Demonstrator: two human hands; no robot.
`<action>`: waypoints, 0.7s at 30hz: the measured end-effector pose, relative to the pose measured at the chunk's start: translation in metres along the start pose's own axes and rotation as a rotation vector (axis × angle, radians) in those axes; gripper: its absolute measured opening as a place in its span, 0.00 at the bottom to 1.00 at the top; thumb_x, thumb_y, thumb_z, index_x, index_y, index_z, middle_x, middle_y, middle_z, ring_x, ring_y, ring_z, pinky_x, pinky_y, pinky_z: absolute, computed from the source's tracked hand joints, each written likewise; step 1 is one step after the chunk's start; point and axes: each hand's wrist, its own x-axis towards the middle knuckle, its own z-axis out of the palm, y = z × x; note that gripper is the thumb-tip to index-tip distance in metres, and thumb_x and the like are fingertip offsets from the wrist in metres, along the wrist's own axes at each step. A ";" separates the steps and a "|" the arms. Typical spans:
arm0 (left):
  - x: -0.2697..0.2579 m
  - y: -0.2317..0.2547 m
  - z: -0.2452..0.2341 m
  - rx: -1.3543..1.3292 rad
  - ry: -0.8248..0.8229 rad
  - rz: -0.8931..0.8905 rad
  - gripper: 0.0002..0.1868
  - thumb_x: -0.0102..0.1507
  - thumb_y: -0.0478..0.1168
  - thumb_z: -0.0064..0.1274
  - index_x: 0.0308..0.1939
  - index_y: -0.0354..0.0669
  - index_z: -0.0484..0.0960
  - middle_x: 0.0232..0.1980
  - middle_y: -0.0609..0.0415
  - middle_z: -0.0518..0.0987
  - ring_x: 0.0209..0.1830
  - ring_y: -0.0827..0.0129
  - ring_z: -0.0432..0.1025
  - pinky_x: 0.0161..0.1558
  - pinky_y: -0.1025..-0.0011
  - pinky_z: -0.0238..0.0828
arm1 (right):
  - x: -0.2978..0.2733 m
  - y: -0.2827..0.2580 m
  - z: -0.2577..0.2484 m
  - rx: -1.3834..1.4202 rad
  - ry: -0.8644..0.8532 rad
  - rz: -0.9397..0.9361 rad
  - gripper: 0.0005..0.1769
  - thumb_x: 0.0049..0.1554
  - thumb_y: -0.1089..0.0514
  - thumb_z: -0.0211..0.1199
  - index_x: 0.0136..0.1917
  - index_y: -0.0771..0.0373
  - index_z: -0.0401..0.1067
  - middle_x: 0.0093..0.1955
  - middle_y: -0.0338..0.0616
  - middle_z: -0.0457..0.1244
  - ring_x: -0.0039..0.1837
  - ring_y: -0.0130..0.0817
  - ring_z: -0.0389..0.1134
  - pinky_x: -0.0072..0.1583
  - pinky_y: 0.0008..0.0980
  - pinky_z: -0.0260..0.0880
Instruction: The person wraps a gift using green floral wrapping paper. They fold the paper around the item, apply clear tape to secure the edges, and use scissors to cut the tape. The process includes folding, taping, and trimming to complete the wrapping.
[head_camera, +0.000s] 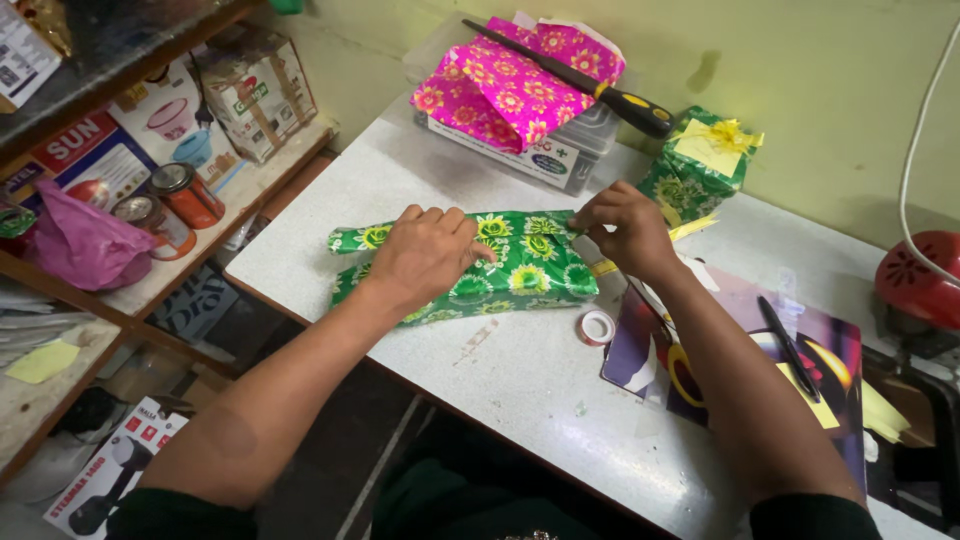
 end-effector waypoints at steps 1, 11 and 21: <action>0.000 0.000 0.001 0.002 0.000 0.004 0.19 0.64 0.53 0.58 0.29 0.43 0.77 0.29 0.52 0.75 0.30 0.60 0.73 0.38 0.61 0.67 | 0.002 -0.002 -0.002 0.003 -0.019 -0.006 0.12 0.46 0.69 0.74 0.44 0.58 0.82 0.46 0.37 0.71 0.51 0.37 0.68 0.54 0.36 0.70; 0.003 -0.005 0.001 -0.069 0.024 -0.003 0.20 0.66 0.53 0.56 0.28 0.43 0.76 0.28 0.51 0.76 0.30 0.58 0.73 0.36 0.60 0.66 | 0.028 -0.049 -0.033 -0.108 -0.319 -0.035 0.32 0.40 0.70 0.64 0.60 0.58 0.73 0.56 0.43 0.67 0.62 0.48 0.64 0.61 0.46 0.64; -0.003 -0.008 -0.013 -0.261 0.023 -0.121 0.15 0.67 0.37 0.50 0.55 0.34 0.82 0.37 0.48 0.81 0.38 0.55 0.77 0.44 0.56 0.71 | 0.038 -0.115 -0.019 0.004 -0.240 -0.065 0.17 0.48 0.59 0.70 0.53 0.58 0.76 0.51 0.43 0.67 0.56 0.46 0.67 0.59 0.44 0.67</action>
